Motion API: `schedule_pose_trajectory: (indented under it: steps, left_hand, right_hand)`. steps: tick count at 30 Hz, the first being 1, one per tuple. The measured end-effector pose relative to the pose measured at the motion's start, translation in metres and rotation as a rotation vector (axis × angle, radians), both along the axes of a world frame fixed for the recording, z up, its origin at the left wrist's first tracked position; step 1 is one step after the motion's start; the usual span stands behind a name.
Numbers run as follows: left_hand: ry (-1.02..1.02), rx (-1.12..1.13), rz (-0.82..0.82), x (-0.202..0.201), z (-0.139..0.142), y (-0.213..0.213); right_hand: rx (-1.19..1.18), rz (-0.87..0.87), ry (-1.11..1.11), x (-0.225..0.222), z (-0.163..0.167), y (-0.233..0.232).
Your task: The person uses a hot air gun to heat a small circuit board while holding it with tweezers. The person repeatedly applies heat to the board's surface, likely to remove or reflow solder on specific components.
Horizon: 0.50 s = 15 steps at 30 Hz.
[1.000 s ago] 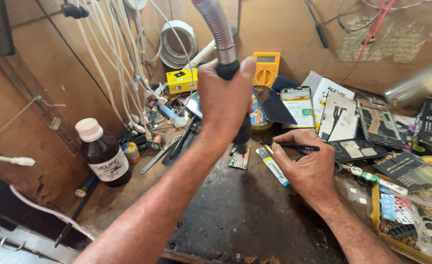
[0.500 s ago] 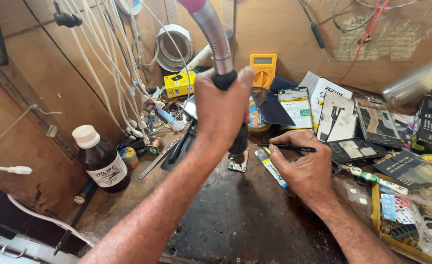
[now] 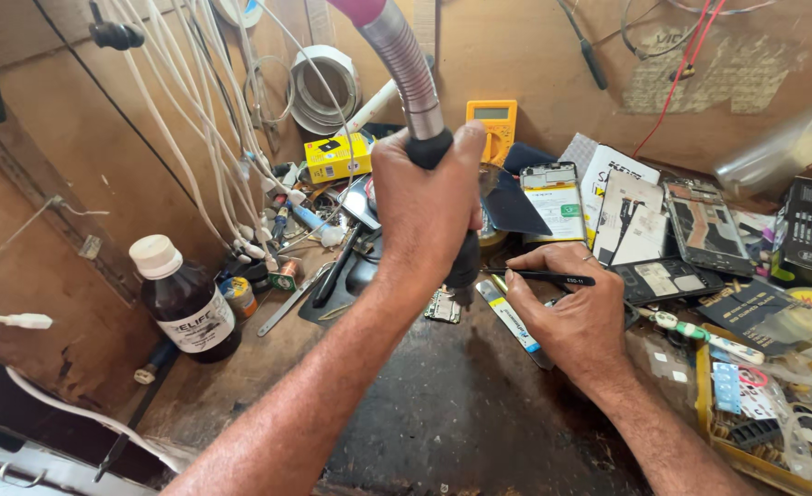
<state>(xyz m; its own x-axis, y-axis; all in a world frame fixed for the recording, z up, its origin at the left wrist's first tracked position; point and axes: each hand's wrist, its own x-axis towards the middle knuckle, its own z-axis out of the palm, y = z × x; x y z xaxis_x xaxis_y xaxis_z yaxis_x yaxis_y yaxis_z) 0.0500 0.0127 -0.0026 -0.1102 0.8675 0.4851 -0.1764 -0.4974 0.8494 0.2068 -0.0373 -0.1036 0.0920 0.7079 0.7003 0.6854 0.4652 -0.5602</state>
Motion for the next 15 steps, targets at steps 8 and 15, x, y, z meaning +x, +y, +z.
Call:
schedule_pose_trajectory:
  steps: [8,15]
  left_hand:
    - [0.009,-0.011,0.019,-0.0069,-0.0029,0.0027]
    - [-0.001,0.02,0.091,-0.0019,-0.0029,0.0094]
  right_hand:
    - [-0.024,0.012,0.032,-0.0024,0.0021,-0.0002]
    - [0.007,0.0,0.004,0.0001,0.0024,-0.0006]
